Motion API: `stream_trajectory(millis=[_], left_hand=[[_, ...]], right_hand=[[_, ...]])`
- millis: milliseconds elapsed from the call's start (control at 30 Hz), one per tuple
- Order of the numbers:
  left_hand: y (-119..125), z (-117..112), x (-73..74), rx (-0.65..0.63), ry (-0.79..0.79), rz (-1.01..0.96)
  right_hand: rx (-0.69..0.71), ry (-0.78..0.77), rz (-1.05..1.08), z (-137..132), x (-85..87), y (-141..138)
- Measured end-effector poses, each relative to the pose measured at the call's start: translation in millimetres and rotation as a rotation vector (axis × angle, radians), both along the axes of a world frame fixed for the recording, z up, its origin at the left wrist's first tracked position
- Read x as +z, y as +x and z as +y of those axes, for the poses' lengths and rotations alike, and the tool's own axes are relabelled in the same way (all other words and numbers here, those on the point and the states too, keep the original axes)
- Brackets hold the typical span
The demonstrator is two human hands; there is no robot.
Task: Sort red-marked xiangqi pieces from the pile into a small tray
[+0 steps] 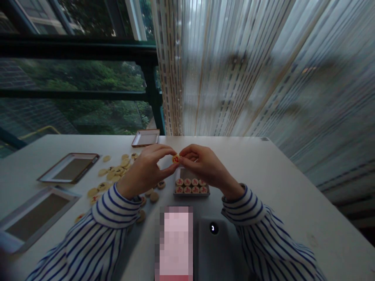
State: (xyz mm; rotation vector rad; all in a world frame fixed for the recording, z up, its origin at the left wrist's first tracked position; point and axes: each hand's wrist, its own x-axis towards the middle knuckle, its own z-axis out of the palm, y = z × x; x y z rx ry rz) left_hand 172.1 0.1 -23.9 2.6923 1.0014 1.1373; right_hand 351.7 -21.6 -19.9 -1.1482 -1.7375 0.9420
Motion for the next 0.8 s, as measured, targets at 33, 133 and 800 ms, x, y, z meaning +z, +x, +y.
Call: stream_trajectory(millis=[33,133,800], left_hand=[[0.0,0.0,0.3,-0.004,-0.015,-0.007],[-1.5,-0.8,3.2,-0.011,-0.110,-0.038],[-2.4,-3.1,12.7,-0.111,-0.890,-0.492]], right_hand=[[0.000,0.002,0.008,0.3,-0.5,0.2],[-0.003,0.019,0.010,1.6,-1.0,1.3],[0.010,0.086,-0.032,-0.2,7.0,2.0]])
